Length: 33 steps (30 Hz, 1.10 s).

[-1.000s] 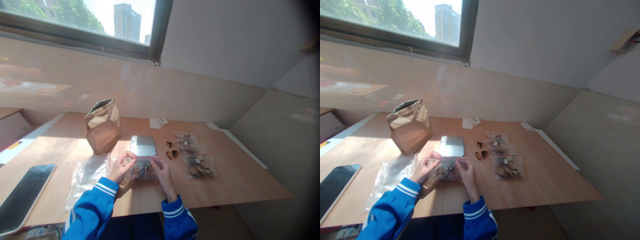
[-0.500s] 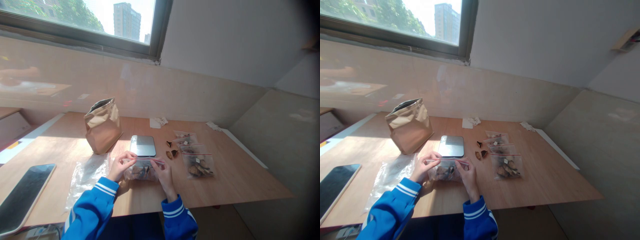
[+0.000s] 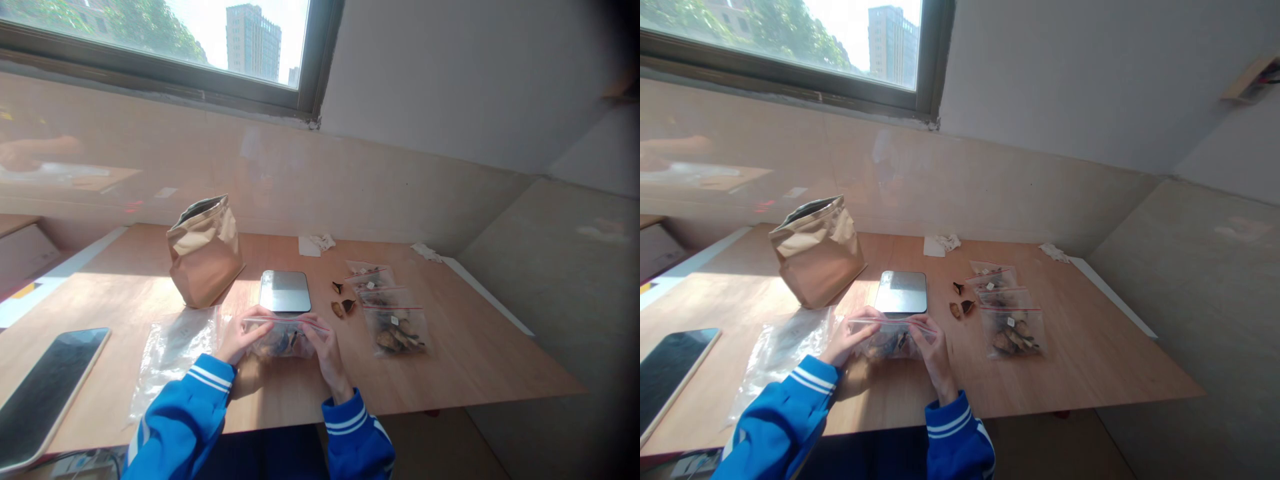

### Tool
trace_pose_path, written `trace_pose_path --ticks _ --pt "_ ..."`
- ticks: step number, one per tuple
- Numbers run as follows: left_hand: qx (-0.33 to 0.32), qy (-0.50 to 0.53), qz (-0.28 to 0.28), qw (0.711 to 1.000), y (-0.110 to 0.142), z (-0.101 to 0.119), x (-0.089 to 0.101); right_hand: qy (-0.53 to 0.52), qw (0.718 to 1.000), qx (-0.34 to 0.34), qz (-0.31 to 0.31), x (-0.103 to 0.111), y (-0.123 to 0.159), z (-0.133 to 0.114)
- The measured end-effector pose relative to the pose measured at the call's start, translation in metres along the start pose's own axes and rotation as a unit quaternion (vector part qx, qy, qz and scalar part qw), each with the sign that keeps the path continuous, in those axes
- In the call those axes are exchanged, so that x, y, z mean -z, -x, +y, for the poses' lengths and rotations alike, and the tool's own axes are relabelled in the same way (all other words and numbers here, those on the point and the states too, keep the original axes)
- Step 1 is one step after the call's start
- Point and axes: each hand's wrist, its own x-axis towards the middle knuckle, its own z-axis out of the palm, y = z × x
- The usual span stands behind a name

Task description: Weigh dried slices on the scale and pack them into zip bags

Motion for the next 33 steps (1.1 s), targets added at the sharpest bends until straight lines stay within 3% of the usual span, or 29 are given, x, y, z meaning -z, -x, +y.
trace_pose_path --ticks 5,12,22,25,30,33 --pt "0.009 -0.008 0.033 0.999 0.001 0.003 -0.004 0.014 1.000 0.000 -0.015 -0.003 -0.002 0.004" --pt "-0.015 -0.016 0.065 0.998 0.001 -0.001 -0.007 0.040 0.999 0.030 0.014 -0.011 -0.006 0.006" --pt "0.002 0.012 0.055 0.998 0.000 -0.003 -0.007 0.046 0.997 0.047 0.045 -0.013 -0.004 0.004" --pt "0.010 0.000 0.052 0.999 0.001 0.000 -0.007 0.039 0.998 0.036 0.033 -0.014 -0.003 0.001" --pt "0.020 0.020 0.001 1.000 0.002 0.007 -0.007 0.028 0.999 0.025 -0.012 -0.013 -0.001 -0.004" --pt "0.032 0.038 0.009 0.999 0.002 0.007 -0.009 0.033 0.998 0.039 -0.037 -0.013 0.001 -0.006"
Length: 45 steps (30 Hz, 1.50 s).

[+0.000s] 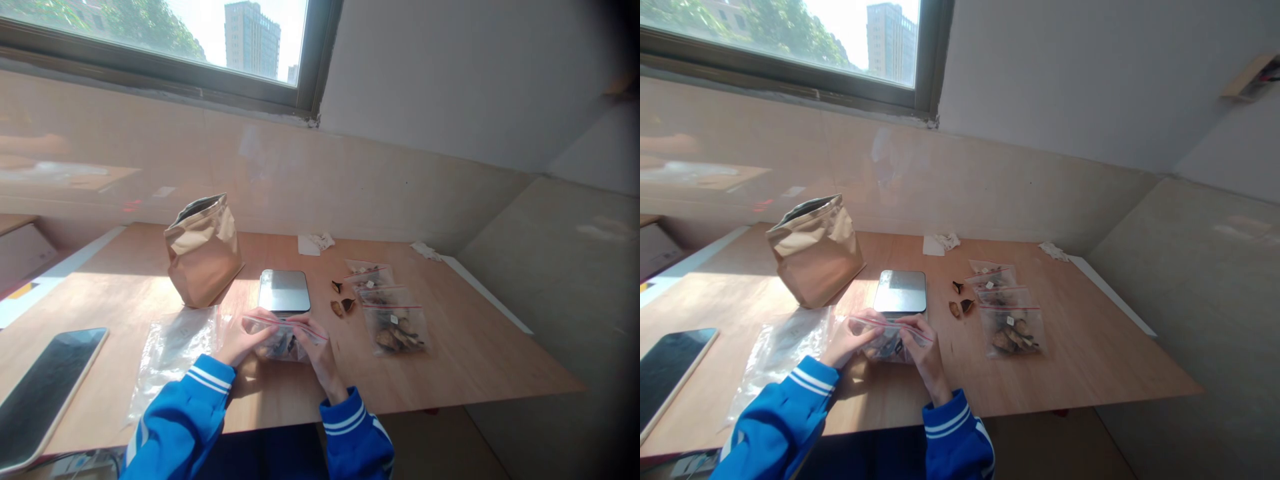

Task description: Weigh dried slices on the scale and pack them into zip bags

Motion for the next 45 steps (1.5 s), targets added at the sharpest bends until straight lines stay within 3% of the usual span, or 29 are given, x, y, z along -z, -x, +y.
trace_pose_path --ticks 3,9,17,25,30,38,45 --pt "0.012 0.015 0.013 1.000 -0.001 -0.002 -0.002 0.022 1.000 0.014 -0.008 -0.001 0.001 -0.001" --pt "-0.004 0.006 0.012 1.000 0.000 -0.006 -0.003 0.061 0.995 0.053 0.052 -0.008 -0.002 0.004" --pt "0.005 -0.003 0.034 0.999 0.000 -0.009 -0.003 0.098 0.988 0.091 0.081 -0.007 -0.002 0.012" --pt "0.017 0.002 0.055 0.998 0.000 -0.005 -0.005 0.081 0.994 0.063 0.035 -0.006 -0.002 0.010" --pt "0.025 0.009 0.053 0.998 0.001 -0.004 -0.005 0.051 0.996 0.041 0.068 -0.007 -0.001 0.012" --pt "0.022 0.005 0.051 0.998 0.001 -0.005 -0.006 0.084 0.989 0.067 0.098 -0.008 -0.001 0.010" --pt "-0.001 0.002 0.032 0.999 0.002 -0.007 -0.005 0.058 0.995 0.038 0.071 -0.009 -0.001 0.014"
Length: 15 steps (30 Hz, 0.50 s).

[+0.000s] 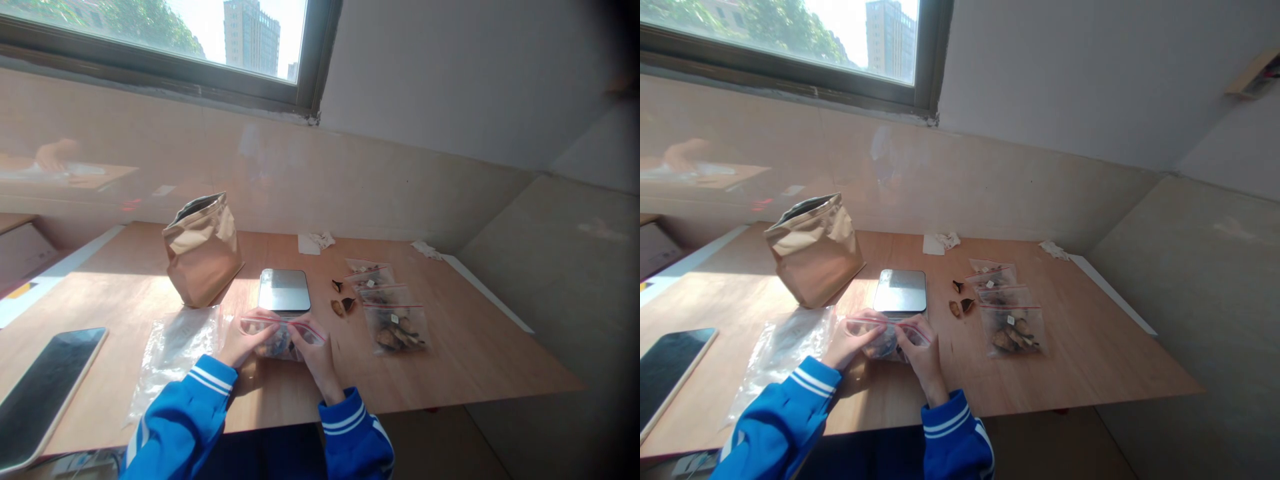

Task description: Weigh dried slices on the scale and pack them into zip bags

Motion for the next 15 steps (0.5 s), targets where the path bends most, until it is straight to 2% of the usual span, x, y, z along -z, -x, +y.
trace_pose_path --ticks 7,15 --pt "-0.029 -0.028 -0.041 0.998 -0.0001 -0.0017 0.0035 0.002 1.000 0.006 -0.023 -0.0020 -0.0001 -0.0007" --pt "0.003 -0.009 -0.013 1.000 0.0010 -0.0010 0.0014 0.034 0.999 0.021 0.000 -0.0032 -0.0001 -0.0028"
